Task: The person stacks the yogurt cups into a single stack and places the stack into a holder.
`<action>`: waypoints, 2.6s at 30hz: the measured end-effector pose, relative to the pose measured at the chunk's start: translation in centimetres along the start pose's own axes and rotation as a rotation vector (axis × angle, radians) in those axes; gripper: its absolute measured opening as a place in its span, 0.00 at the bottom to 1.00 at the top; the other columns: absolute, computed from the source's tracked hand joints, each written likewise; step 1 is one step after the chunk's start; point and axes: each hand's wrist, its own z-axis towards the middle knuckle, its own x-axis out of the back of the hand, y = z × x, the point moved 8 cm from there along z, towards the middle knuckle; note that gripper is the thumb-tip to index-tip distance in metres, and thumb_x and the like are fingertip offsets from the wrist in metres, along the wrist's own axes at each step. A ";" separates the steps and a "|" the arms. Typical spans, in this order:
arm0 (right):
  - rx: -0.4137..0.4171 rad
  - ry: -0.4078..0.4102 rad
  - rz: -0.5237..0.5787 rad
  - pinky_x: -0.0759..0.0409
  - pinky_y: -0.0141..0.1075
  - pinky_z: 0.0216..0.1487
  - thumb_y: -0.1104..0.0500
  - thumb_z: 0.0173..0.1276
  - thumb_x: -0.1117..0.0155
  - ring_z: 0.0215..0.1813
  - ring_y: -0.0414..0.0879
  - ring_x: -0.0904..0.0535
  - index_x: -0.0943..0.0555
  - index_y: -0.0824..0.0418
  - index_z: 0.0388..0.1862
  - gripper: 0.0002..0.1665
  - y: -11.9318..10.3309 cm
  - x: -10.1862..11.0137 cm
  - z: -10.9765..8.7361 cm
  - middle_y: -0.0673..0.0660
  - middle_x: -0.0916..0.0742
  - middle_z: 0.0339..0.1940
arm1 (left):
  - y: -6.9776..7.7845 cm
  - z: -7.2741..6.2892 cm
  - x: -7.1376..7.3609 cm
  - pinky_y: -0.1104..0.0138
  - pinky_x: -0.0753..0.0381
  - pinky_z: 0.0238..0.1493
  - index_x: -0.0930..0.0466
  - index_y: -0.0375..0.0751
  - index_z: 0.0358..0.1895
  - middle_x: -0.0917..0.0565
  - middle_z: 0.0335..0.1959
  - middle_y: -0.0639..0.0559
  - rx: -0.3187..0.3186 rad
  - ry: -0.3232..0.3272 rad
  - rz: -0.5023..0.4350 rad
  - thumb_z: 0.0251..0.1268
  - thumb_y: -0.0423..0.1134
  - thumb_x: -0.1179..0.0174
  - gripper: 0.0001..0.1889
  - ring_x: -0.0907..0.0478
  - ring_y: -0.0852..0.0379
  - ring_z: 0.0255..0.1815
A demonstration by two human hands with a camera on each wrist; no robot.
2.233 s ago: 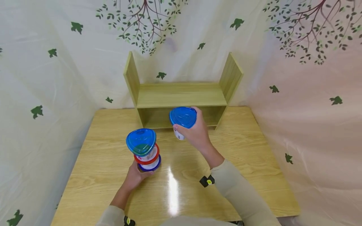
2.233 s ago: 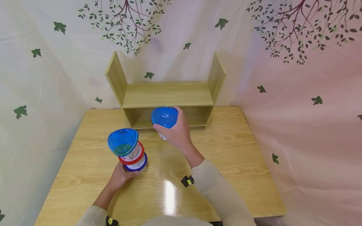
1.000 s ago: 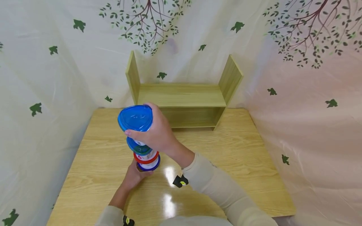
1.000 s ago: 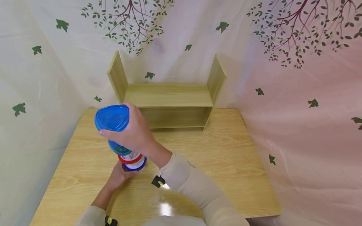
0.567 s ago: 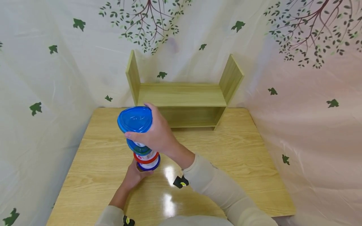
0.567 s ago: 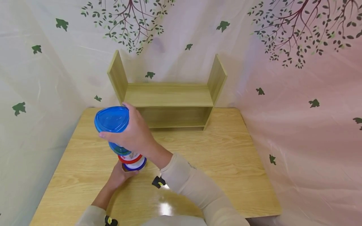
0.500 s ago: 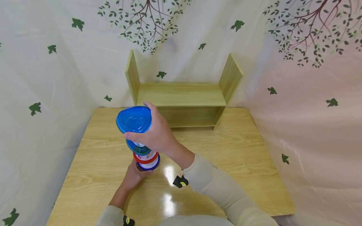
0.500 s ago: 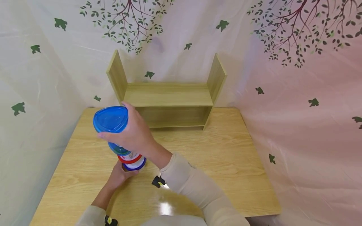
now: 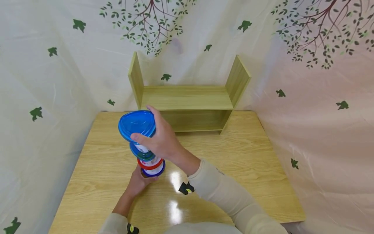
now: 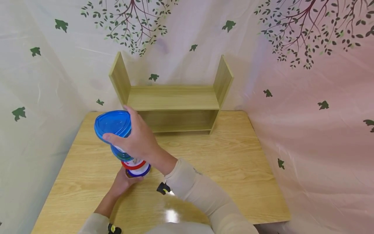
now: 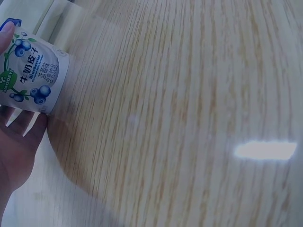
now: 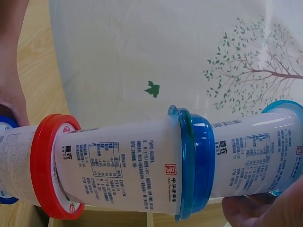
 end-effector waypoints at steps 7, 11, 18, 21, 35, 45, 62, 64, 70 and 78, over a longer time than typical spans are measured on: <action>0.046 -0.004 0.080 0.20 0.43 0.59 0.48 0.78 0.46 0.68 0.54 0.27 0.52 0.51 0.82 0.42 0.8 1.0 -0.2 0.61 0.28 0.71 | -0.1 0.1 0.0 0.37 0.42 0.72 0.44 0.47 0.76 0.30 0.71 0.43 0.028 0.010 0.041 0.54 0.42 0.22 0.49 0.35 0.36 0.72; 0.055 0.056 0.060 0.23 0.45 0.62 0.46 0.80 0.54 0.65 0.51 0.28 0.48 0.55 0.81 0.37 2.0 2.5 -0.3 0.60 0.25 0.65 | -0.3 0.1 0.1 0.37 0.42 0.72 0.45 0.47 0.76 0.31 0.72 0.44 0.051 0.012 0.057 0.53 0.44 0.22 0.50 0.36 0.37 0.73; 0.020 0.266 -0.001 0.26 0.49 0.63 0.47 0.75 0.44 0.66 0.52 0.30 0.33 0.57 0.75 0.33 5.9 7.4 -0.7 0.58 0.24 0.63 | -0.3 0.2 0.1 0.37 0.40 0.71 0.45 0.50 0.77 0.32 0.72 0.46 0.038 0.006 0.067 0.53 0.43 0.22 0.50 0.37 0.38 0.73; -0.009 0.420 -0.034 0.28 0.48 0.63 0.50 0.68 0.33 0.66 0.50 0.30 0.27 0.56 0.71 0.34 8.3 10.7 -1.2 0.58 0.24 0.63 | -0.4 0.2 0.0 0.37 0.39 0.70 0.44 0.50 0.76 0.31 0.72 0.46 0.049 0.012 0.071 0.53 0.43 0.22 0.50 0.37 0.38 0.73; -0.139 0.904 -0.103 0.27 0.42 0.53 0.58 0.65 0.27 0.57 0.54 0.28 0.19 0.68 0.54 0.23 17.5 24.1 -5.0 0.62 0.25 0.53 | -0.3 0.1 0.0 0.38 0.39 0.70 0.43 0.50 0.75 0.31 0.71 0.47 0.060 0.009 0.072 0.53 0.42 0.22 0.49 0.36 0.39 0.73; -0.258 0.861 0.020 0.24 0.40 0.63 0.55 0.71 0.32 0.65 0.53 0.27 0.31 0.62 0.72 0.34 23.6 27.4 -3.7 0.62 0.24 0.63 | -0.3 0.0 0.2 0.37 0.38 0.70 0.43 0.52 0.75 0.30 0.71 0.49 0.053 0.014 0.065 0.52 0.44 0.21 0.49 0.36 0.39 0.73; -0.238 0.772 0.211 0.25 0.41 0.57 0.59 0.70 0.32 0.48 0.42 0.23 0.19 0.69 0.58 0.21 27.1 27.6 -1.8 0.52 0.15 0.48 | 0.3 0.4 0.1 0.39 0.35 0.69 0.42 0.51 0.75 0.29 0.70 0.50 0.053 -0.001 0.086 0.51 0.45 0.21 0.48 0.34 0.40 0.72; -0.230 0.774 0.253 0.26 0.45 0.60 0.61 0.71 0.33 0.46 0.42 0.23 0.19 0.69 0.58 0.20 27.3 27.4 -1.7 0.51 0.15 0.45 | 0.3 0.4 -0.1 0.39 0.35 0.69 0.41 0.52 0.74 0.29 0.70 0.50 0.056 -0.006 0.084 0.51 0.46 0.21 0.48 0.34 0.40 0.72; -0.273 0.715 0.343 0.36 0.46 0.72 0.58 0.74 0.40 0.61 0.45 0.28 0.23 0.68 0.62 0.22 28.0 26.8 -1.5 0.52 0.18 0.55 | 0.4 0.7 -1.0 0.40 0.33 0.68 0.40 0.53 0.74 0.29 0.70 0.52 0.073 -0.022 0.074 0.51 0.49 0.21 0.48 0.34 0.41 0.72; -0.296 0.692 0.316 0.40 0.37 0.73 0.61 0.75 0.46 0.73 0.49 0.35 0.28 0.69 0.70 0.27 25.1 26.2 -1.9 0.63 0.25 0.71 | 1.7 2.5 -2.0 0.40 0.32 0.68 0.40 0.53 0.74 0.29 0.69 0.52 0.035 -0.040 0.090 0.51 0.51 0.21 0.48 0.33 0.42 0.71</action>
